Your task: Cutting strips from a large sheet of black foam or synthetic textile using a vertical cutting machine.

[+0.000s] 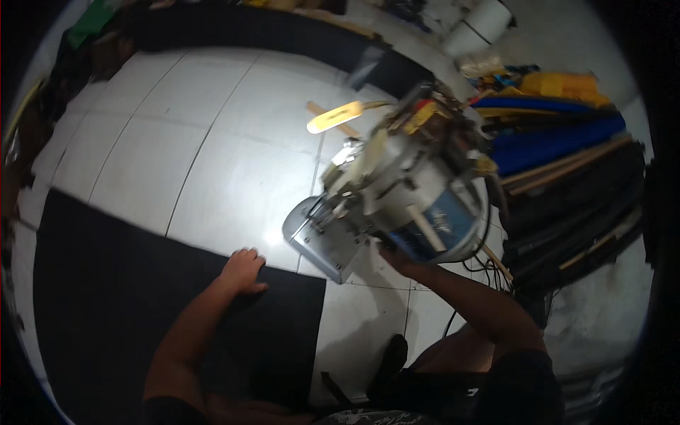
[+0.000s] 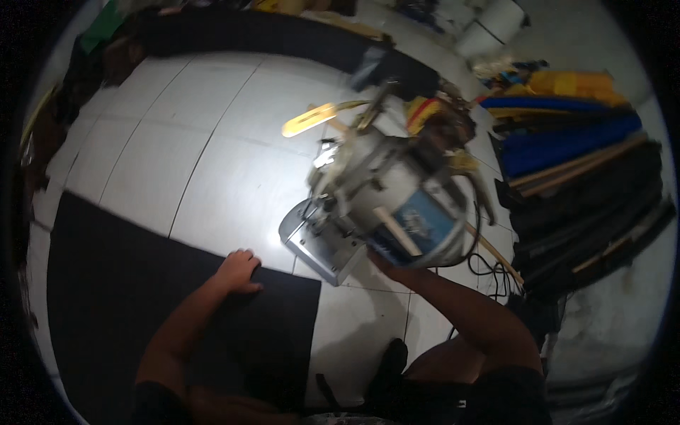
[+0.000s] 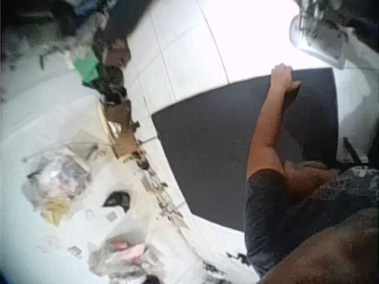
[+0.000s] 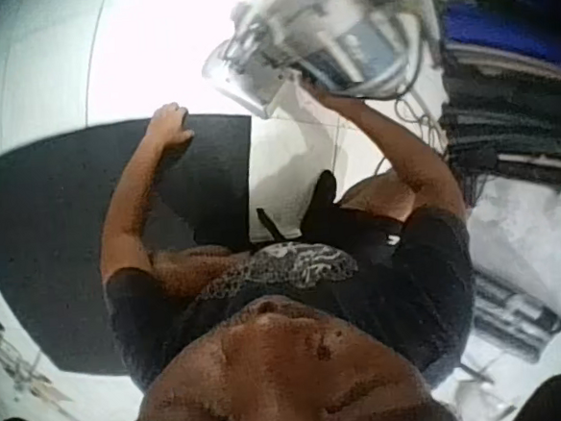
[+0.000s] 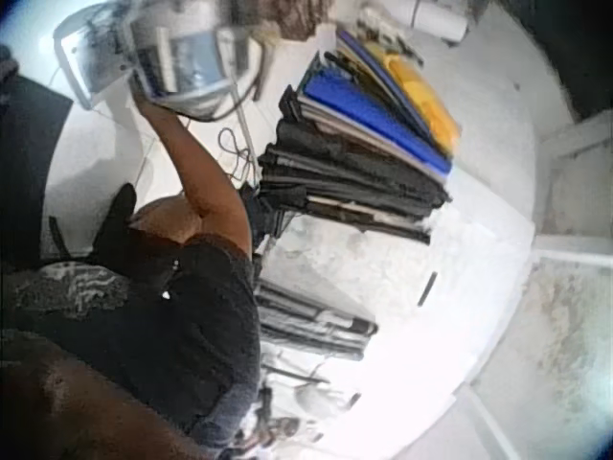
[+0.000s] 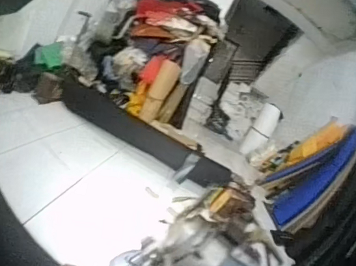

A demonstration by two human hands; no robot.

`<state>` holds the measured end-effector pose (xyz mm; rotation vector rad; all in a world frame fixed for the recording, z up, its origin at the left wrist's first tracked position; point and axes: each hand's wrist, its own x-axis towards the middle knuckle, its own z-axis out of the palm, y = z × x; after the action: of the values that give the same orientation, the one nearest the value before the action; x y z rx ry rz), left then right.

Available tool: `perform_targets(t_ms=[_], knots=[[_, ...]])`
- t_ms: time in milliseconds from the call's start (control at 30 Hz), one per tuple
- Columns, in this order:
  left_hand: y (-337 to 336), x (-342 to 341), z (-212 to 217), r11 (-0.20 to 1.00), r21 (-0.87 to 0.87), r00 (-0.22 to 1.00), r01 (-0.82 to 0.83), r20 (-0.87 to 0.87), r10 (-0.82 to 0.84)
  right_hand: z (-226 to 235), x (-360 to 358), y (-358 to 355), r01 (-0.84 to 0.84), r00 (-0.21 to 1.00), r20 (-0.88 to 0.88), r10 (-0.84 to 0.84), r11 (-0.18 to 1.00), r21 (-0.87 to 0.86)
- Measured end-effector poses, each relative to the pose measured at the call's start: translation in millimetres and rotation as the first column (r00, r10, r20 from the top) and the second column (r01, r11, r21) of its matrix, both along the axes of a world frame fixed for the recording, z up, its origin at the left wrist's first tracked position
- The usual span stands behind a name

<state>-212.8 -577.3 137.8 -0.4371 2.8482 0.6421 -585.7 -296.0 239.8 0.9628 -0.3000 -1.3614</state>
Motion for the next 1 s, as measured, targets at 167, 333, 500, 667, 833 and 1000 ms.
perform_targets(t_ms=[167, 333, 500, 667, 833, 1000], knots=[[1, 4, 11, 1.000, -0.003, 0.982, -0.001, 0.189, 0.001, 16, 33, -44, 0.103, 0.883, -0.442, 0.156, 0.855, 0.508], [11, -18, 26, 0.999, -0.054, 0.954, 0.002, 0.300, 0.014, 19, 25, -42, 0.062, 0.952, -0.306, 0.029, 0.957, 0.284], [40, -7, 42, 0.985, -0.172, 0.953, -0.022, 0.294, 0.072, 18, 33, -50, -0.046, 0.993, -0.104, 0.047, 0.999, 0.010], [46, -7, 46, 0.987, -0.152, 0.967, -0.046, 0.242, 0.083, -12, 36, -73, -0.145, 0.966, -0.234, 0.115, 0.983, -0.115], [39, -17, 49, 0.985, -0.135, 0.923, -0.106, 0.355, 0.148, -32, 41, -90, -0.119, 0.974, -0.227, 0.005, 0.863, -0.491], [38, -27, 53, 0.983, -0.112, 0.895, -0.147, 0.408, 0.181, -24, 38, -87, -0.157, 0.981, -0.172, 0.090, 0.890, -0.428]])
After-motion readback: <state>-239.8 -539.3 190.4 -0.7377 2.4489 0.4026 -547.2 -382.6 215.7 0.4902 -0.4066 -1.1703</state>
